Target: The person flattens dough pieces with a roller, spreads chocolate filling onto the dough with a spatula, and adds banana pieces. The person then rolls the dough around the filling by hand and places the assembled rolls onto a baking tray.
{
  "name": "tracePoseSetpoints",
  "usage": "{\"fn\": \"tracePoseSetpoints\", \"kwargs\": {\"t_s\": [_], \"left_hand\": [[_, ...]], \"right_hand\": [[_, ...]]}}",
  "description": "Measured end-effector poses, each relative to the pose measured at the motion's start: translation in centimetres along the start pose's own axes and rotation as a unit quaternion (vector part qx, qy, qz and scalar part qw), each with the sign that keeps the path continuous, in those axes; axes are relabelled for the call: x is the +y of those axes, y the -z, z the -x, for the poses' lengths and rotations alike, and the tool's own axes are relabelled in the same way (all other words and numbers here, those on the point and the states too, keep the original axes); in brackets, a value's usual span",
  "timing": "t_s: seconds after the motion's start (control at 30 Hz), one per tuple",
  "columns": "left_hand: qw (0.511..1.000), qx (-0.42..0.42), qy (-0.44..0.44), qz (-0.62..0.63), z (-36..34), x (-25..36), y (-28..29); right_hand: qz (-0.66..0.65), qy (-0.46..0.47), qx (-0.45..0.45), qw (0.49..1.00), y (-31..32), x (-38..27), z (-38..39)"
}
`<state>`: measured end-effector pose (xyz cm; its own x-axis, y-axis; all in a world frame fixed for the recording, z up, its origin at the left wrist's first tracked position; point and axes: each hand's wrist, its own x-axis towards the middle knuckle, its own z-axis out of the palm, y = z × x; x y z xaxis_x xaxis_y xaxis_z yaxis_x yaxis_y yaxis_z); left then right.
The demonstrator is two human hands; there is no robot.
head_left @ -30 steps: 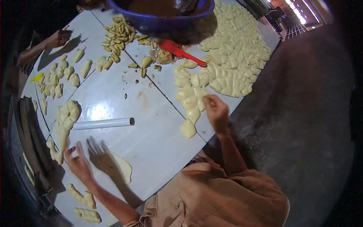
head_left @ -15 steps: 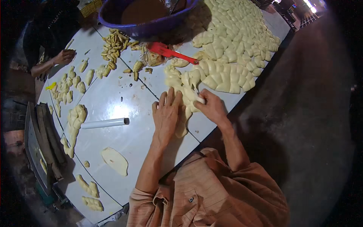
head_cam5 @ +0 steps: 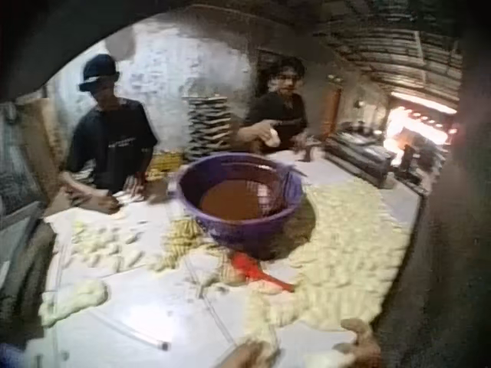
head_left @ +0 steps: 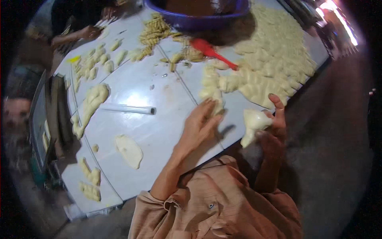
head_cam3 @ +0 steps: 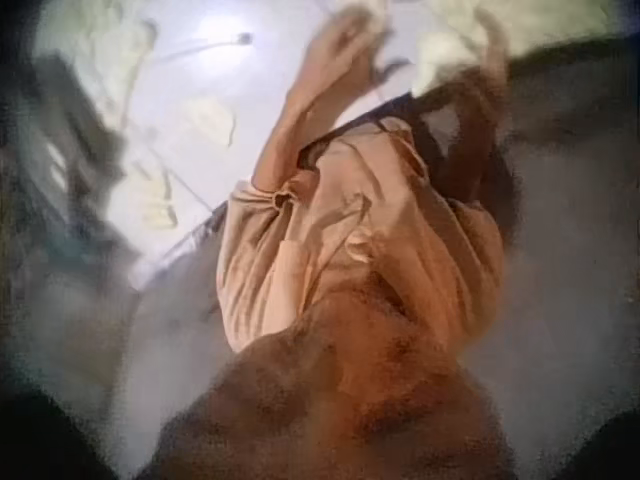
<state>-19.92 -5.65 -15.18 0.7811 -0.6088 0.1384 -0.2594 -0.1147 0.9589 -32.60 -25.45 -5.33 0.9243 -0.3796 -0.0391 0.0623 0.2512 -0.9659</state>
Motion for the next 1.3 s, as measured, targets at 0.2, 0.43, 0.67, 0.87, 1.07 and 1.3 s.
{"fn": "tracePoseSetpoints", "kwargs": {"t_s": [0.2, 0.43, 0.67, 0.87, 1.07, 1.3], "left_hand": [[0.946, 0.055, 0.19, 0.256, 5.8, 2.5, 7.8], [0.915, 0.353, 0.167, 0.097, 13.2, -0.6, 25.2], [0.787, 0.338, 0.213, -0.47, 16.3, -8.8, 34.4], [0.81, 0.356, 0.225, -0.408, 14.0, -9.8, 33.4], [0.837, 0.379, 0.176, -0.353, 15.2, -7.4, 33.0], [0.899, 0.28, 0.148, -0.302, 10.0, -2.9, 22.0]], "right_hand": [[0.012, -0.176, -0.173, 0.969, -11.1, 8.6, -4.7], [0.155, -0.062, -0.309, 0.936, -29.9, 14.9, -7.7], [0.406, 0.125, -0.328, 0.844, -37.0, 21.9, -9.3], [0.56, 0.386, -0.15, 0.718, -30.9, 19.2, -10.9], [0.533, 0.259, -0.182, 0.785, -26.2, 18.5, -11.9], [0.603, 0.221, -0.108, 0.759, -15.1, 15.7, -16.0]]}}
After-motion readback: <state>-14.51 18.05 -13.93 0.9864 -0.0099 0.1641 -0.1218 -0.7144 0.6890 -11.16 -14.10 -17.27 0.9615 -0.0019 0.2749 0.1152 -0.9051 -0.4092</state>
